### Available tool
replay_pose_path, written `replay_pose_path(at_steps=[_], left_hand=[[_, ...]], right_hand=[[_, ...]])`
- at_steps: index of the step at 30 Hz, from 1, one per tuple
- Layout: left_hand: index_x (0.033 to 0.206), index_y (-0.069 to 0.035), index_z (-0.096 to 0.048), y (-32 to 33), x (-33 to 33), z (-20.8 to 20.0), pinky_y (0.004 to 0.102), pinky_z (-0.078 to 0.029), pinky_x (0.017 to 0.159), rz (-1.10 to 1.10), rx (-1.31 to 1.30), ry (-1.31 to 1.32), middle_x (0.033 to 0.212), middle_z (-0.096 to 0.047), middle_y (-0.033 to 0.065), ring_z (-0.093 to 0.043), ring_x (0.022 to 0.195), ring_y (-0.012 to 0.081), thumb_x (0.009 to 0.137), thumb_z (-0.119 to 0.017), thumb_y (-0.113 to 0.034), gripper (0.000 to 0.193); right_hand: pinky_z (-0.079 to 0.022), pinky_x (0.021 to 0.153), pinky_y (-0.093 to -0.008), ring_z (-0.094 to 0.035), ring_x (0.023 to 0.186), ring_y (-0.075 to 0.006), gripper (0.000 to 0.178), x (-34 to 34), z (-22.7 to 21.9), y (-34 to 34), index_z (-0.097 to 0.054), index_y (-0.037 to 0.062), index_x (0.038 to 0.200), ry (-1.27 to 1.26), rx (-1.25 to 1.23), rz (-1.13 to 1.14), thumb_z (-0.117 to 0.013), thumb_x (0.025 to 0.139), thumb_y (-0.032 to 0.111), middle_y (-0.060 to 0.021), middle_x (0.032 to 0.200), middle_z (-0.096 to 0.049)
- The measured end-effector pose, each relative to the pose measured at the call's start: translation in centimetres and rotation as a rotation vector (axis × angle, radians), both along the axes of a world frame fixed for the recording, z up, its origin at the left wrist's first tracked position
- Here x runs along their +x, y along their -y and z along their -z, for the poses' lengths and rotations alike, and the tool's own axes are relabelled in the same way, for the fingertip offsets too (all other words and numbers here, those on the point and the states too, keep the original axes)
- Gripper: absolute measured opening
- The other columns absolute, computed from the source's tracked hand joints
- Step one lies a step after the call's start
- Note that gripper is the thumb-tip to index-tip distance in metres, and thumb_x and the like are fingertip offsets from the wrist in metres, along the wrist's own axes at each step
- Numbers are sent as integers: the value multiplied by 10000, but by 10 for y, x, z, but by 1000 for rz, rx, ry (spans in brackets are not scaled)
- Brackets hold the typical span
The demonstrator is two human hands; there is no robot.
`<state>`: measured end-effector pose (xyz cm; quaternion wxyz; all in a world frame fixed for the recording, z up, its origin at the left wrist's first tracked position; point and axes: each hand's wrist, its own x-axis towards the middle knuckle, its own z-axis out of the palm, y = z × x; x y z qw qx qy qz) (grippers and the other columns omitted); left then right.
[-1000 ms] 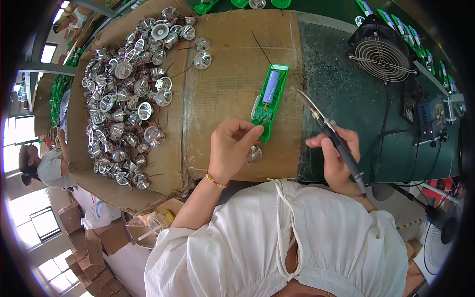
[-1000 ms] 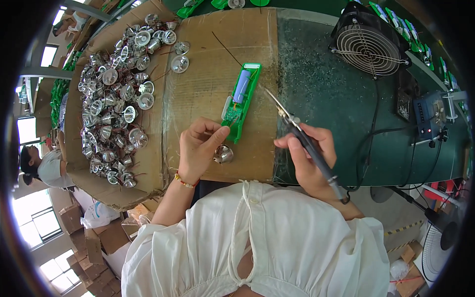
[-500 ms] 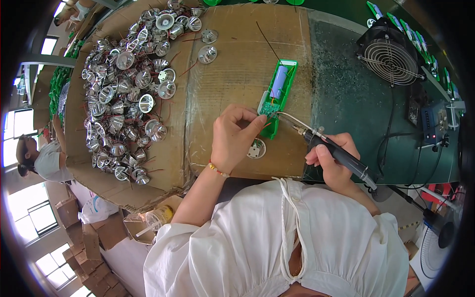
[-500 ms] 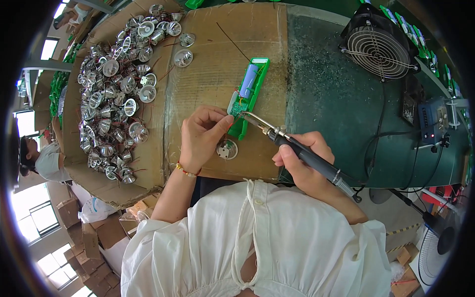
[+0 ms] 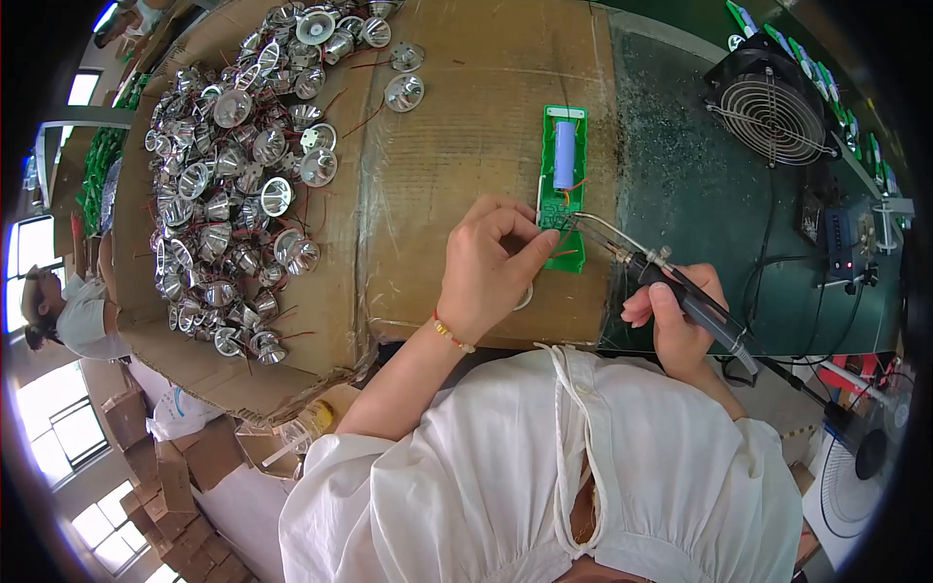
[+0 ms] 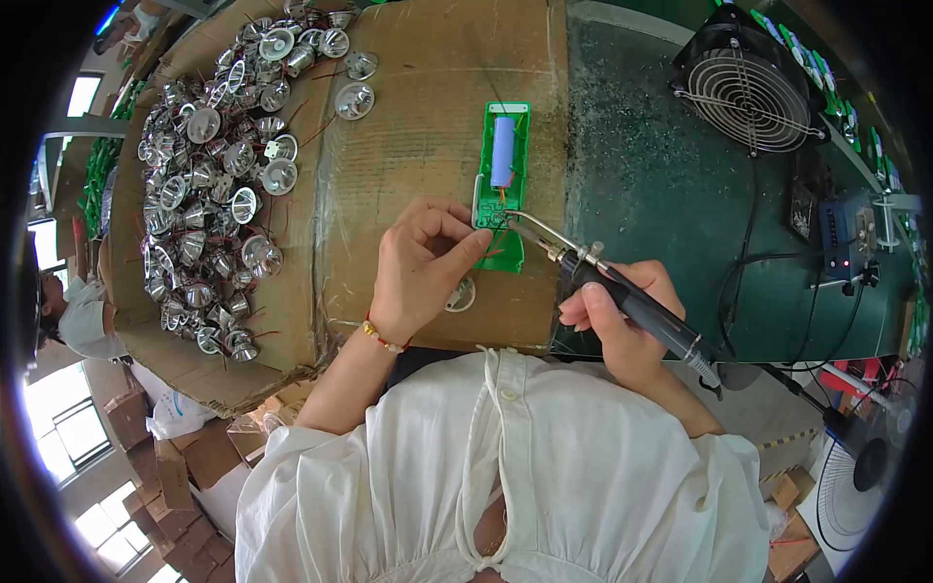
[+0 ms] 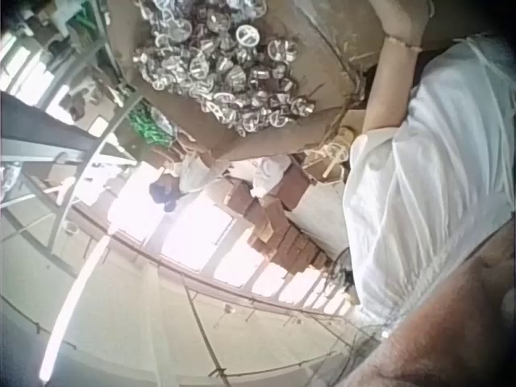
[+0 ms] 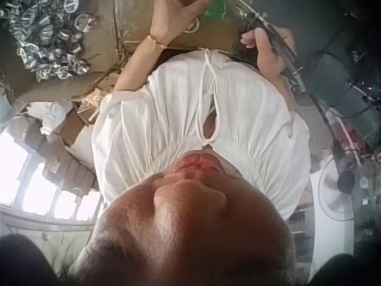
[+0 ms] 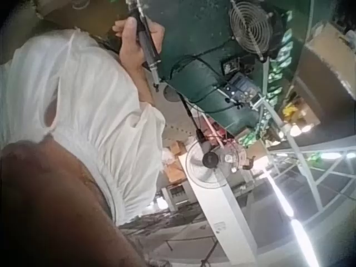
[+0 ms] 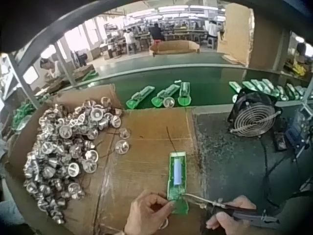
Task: Soldering electrical components onto small circuit boards as part of a light fixture assembly line.
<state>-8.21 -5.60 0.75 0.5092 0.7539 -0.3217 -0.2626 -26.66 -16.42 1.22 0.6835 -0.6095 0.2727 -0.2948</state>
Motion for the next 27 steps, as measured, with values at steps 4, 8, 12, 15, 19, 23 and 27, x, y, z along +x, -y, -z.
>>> replay_pose_path(at_steps=[4, 8, 12, 15, 19, 23, 27], left_hand=[[710, 10, -639, 4, 0, -1, 225, -449, 546, 2, 38, 70, 859, -581, 57, -541, 620, 79, 738, -688, -95, 119], [698, 8, -637, 6, -1, 1, 226, -435, 537, 1, 51, 90, 834, -584, 56, -534, 610, 90, 733, -691, -98, 125], [691, 13, -631, 4, -1, 3, 240, -431, 544, -6, 62, 137, 807, -586, 60, -535, 628, 103, 729, -693, -102, 136], [693, 15, -629, 7, -1, 7, 246, -430, 554, 6, 30, 154, 788, -586, 60, -537, 641, 110, 728, -691, -100, 135], [694, 16, -628, 6, -1, 3, 247, -427, 559, -8, 62, 106, 778, -586, 58, -535, 647, 112, 730, -688, -97, 133], [692, 16, -626, 6, 0, 5, 245, -424, 548, -2, 67, 115, 771, -586, 57, -530, 632, 105, 732, -688, -97, 134], [683, 18, -620, 8, 0, 4, 239, -422, 527, 1, 85, 90, 766, -587, 54, -526, 607, 96, 731, -689, -97, 142]], right_hand=[[-493, 481, -229, -606, 548, -146, 169, 0, -1, 0, -433, -30, 909, 2, -14, 10, -556, 846, 67, -143, 677, -622], [-475, 453, -233, -584, 510, -149, 159, 5, 3, 0, -423, -19, 917, -30, -23, 14, -538, 852, 68, -143, 653, -608], [-459, 427, -236, -562, 474, -152, 147, 9, 4, 0, -413, -10, 929, -16, -59, -3, -517, 860, 67, -142, 626, -593], [-456, 426, -234, -559, 470, -149, 149, 7, 5, 1, -416, -9, 925, -39, -53, -8, -523, 859, 71, -139, 612, -589], [-469, 458, -217, -588, 517, -130, 161, 8, 2, 2, -433, -23, 896, -51, 0, -9, -553, 854, 76, -134, 643, -613], [-468, 453, -227, -581, 504, -141, 170, 6, 2, 1, -430, -27, 922, 31, 47, 42, -549, 854, 73, -141, 647, -608], [-470, 469, -235, -582, 525, -140, 184, -3, -4, 4, -449, -31, 940, 8, -48, 55, -568, 841, 69, -142, 667, -610]])
